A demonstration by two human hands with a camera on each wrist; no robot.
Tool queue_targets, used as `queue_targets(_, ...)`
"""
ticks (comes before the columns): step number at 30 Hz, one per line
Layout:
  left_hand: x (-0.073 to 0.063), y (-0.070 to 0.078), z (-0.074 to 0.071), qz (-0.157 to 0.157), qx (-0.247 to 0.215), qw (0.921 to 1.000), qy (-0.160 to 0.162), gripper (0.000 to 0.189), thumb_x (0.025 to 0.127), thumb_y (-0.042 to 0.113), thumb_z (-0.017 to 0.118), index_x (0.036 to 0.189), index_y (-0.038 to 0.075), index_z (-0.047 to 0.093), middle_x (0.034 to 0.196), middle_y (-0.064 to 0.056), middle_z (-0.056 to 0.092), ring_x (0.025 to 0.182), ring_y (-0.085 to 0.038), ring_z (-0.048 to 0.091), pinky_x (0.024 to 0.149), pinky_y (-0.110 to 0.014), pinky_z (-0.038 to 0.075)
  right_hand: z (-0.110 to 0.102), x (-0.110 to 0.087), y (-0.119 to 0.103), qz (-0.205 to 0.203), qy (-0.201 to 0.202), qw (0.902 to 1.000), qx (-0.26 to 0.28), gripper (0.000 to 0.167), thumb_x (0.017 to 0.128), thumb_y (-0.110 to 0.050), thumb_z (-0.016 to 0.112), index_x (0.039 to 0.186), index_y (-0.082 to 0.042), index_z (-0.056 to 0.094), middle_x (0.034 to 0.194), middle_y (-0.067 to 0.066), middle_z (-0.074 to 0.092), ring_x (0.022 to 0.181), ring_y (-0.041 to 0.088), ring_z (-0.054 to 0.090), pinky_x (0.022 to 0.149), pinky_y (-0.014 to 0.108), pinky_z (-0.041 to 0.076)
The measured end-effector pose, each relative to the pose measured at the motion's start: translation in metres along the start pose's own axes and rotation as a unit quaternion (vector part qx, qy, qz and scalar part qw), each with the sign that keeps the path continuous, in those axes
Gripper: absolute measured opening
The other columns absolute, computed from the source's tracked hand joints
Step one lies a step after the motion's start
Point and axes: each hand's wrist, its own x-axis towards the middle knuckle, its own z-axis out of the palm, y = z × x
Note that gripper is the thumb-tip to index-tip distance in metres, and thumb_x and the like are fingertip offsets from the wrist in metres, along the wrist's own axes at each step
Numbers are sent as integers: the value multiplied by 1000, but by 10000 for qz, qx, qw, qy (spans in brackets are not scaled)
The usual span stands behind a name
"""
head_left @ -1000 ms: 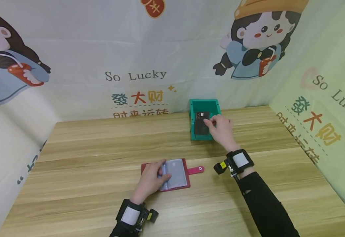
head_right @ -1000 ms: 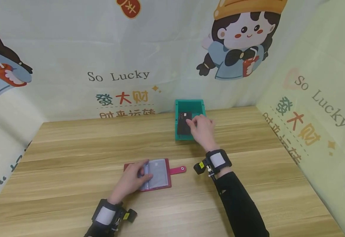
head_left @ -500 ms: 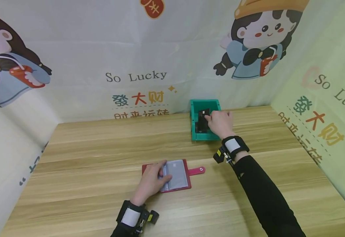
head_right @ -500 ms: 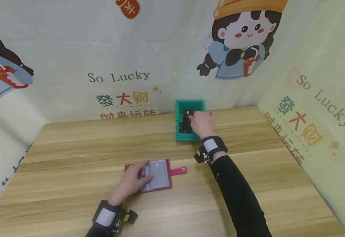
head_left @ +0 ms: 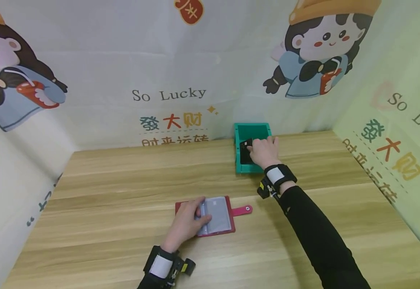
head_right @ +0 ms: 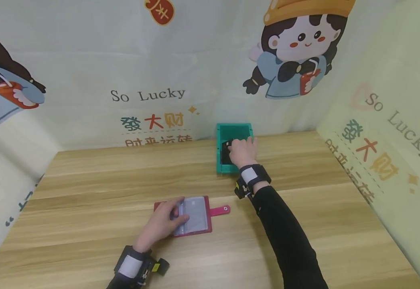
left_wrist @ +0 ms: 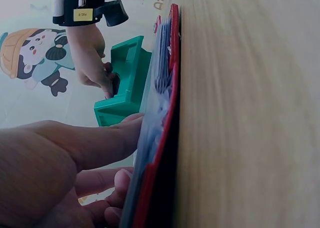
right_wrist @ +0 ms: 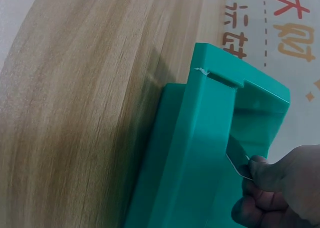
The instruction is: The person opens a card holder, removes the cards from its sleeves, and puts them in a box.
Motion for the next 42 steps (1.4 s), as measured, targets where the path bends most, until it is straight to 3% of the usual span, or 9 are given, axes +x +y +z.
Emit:
queue_targets(4, -2, -1, 3, 5, -20, 10000, -29, 60, 92, 13, 80, 144, -6, 57, 86, -5, 48, 86, -19, 45, 73, -28, 33, 5, 0, 0, 76, -325, 9994, -98, 23, 105, -16, 56, 96, -2, 71, 112, 23, 74, 116, 43, 54, 110, 56, 27)
queue_targets(8, -1, -3, 3, 19, -47, 10000, -17, 60, 92, 12, 81, 144, -7, 57, 86, -4, 48, 85, -19, 45, 72, -28, 32, 11, 2, -4, 62, -523, 9982, -296, 29, 109, -23, 53, 100, -4, 73, 115, 23, 73, 117, 42, 52, 111, 56, 26)
queue_targets(16, 1, -3, 3, 74, 46, 10000, 41, 59, 92, 13, 80, 144, -6, 57, 87, -5, 48, 89, -21, 47, 75, -30, 34, 17, 5, -6, -65, -587, 9946, -850, 27, 109, -24, 55, 107, -5, 74, 117, 21, 74, 133, 48, 42, 120, 60, 18)
queue_targets(23, 1, -1, 1, 121, 14, 9999, 62, 59, 92, 12, 81, 143, -7, 58, 85, -4, 48, 87, -20, 46, 73, -29, 32, 15, 5, -9, -217, -834, 9882, -1266, 22, 107, -11, 51, 106, -6, 72, 119, 20, 72, 140, 49, 37, 125, 60, 11)
queue_targets(27, 0, 0, 0, 234, 22, 9997, 116, 58, 91, 12, 81, 141, -8, 59, 82, -4, 49, 84, -19, 45, 73, -28, 32, 10, 2, -10, -391, -578, 9897, -1249, 18, 106, -9, 54, 103, -4, 71, 113, 22, 72, 138, 50, 40, 125, 62, 14)
queue_targets(32, 0, 1, 0, 222, 37, 9997, 86, 57, 92, 12, 81, 141, -8, 59, 82, -3, 49, 83, -18, 44, 73, -28, 32, 5, -19, -12, -616, 1018, 9926, -255, 21, 101, -10, 63, 85, -3, 73, 94, 19, 73, 114, 45, 53, 113, 62, 28)
queue_targets(36, 0, 0, 0, 234, 45, 9997, 106, 57, 91, 12, 81, 140, -8, 59, 81, -2, 48, 83, -18, 45, 74, -28, 33, 10, -57, -22, -1141, 2224, 9619, 1111, 21, 101, -12, 65, 89, -1, 78, 84, 16, 72, 86, 38, 58, 92, 55, 40)
queue_targets(39, 0, -1, -1, 239, 40, 9996, 151, 57, 90, 12, 82, 139, -8, 60, 81, -2, 48, 84, -18, 45, 74, -29, 33, 21, -88, -32, -1583, 1918, 9440, 2168, 16, 99, -9, 66, 98, 2, 79, 79, 12, 69, 74, 27, 58, 77, 40, 45)
queue_targets(42, 0, -1, 0, 211, 19, 9996, 160, 56, 90, 12, 82, 139, -8, 60, 82, -2, 49, 84, -18, 46, 74, -29, 34, 36, -112, -40, -1706, 764, 9291, 3191, 17, 98, -6, 67, 106, 4, 77, 81, 9, 66, 71, 16, 54, 66, 26, 42)
